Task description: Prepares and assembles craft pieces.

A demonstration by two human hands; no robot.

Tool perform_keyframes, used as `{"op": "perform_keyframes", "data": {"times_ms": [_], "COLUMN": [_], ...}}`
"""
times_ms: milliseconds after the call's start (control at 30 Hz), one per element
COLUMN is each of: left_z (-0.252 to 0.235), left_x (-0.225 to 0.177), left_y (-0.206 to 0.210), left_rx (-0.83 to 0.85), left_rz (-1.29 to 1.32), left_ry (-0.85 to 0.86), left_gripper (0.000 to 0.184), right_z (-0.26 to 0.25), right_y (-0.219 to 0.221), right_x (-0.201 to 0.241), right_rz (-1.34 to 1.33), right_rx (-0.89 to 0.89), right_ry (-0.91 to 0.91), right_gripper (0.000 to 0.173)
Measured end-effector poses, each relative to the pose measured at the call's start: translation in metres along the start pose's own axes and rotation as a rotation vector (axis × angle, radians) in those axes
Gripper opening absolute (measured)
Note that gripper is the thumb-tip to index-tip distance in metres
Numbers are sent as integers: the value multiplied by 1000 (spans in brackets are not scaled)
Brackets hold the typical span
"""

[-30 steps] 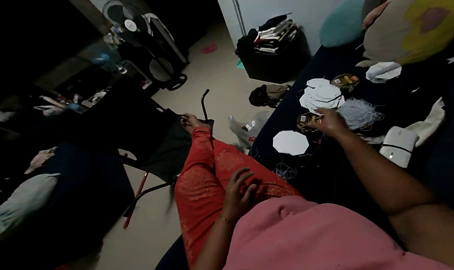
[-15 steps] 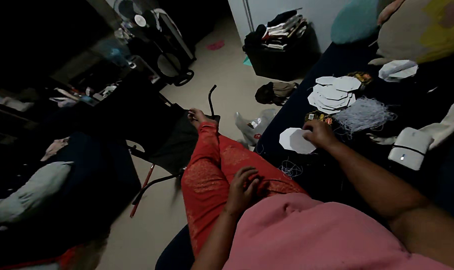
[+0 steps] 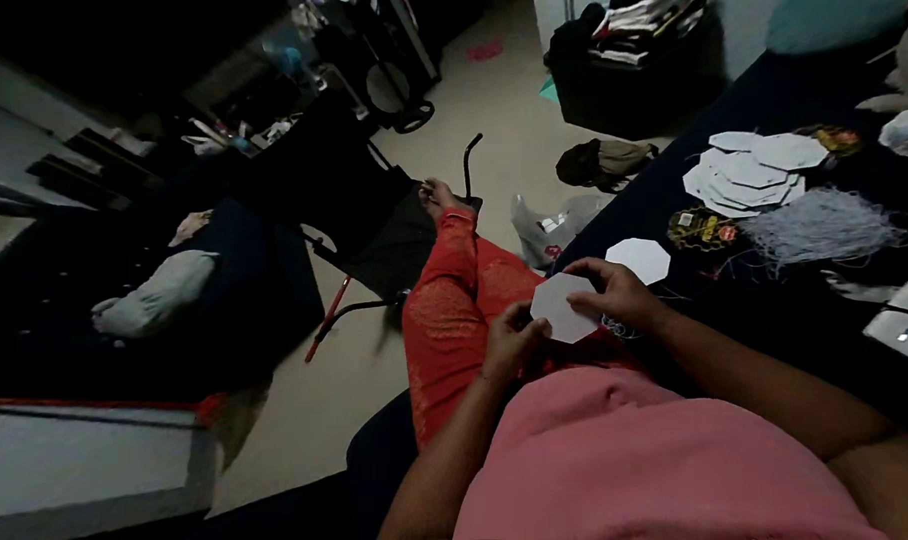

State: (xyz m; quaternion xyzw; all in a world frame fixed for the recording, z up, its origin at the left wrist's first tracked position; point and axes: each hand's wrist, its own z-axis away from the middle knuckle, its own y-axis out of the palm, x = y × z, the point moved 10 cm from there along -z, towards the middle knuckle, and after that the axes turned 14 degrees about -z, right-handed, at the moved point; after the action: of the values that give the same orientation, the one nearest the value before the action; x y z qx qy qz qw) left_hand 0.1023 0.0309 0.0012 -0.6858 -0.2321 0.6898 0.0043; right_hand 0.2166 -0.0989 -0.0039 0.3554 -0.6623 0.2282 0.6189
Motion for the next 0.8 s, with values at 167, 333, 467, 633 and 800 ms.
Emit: {"op": "perform_keyframes", "data": {"times_ms": [167,333,467,633,800], "left_z": [1,1,2,5,3], "left_x": [3,6,19,23,24], "left_y": [-5,-5,-3,9,10], "left_rx": [-38,-17,8,102,121], "left_rz": [29,71,123,260,274], "left_ry": [-36,-51,-177,-221,-190], "left_gripper": [21,17,16,22,23], "right_z": [4,12,12,10,10], "right_y": [20,42,45,45,47], "right_x": [-6,-5,-9,-14,-12], "right_rz": [16,100,91,91,122], "right_rx": [80,191,193,206,217], "right_ry": [-1,44,12,-11,-16], "right_gripper": [43,43,39,36,34]}}
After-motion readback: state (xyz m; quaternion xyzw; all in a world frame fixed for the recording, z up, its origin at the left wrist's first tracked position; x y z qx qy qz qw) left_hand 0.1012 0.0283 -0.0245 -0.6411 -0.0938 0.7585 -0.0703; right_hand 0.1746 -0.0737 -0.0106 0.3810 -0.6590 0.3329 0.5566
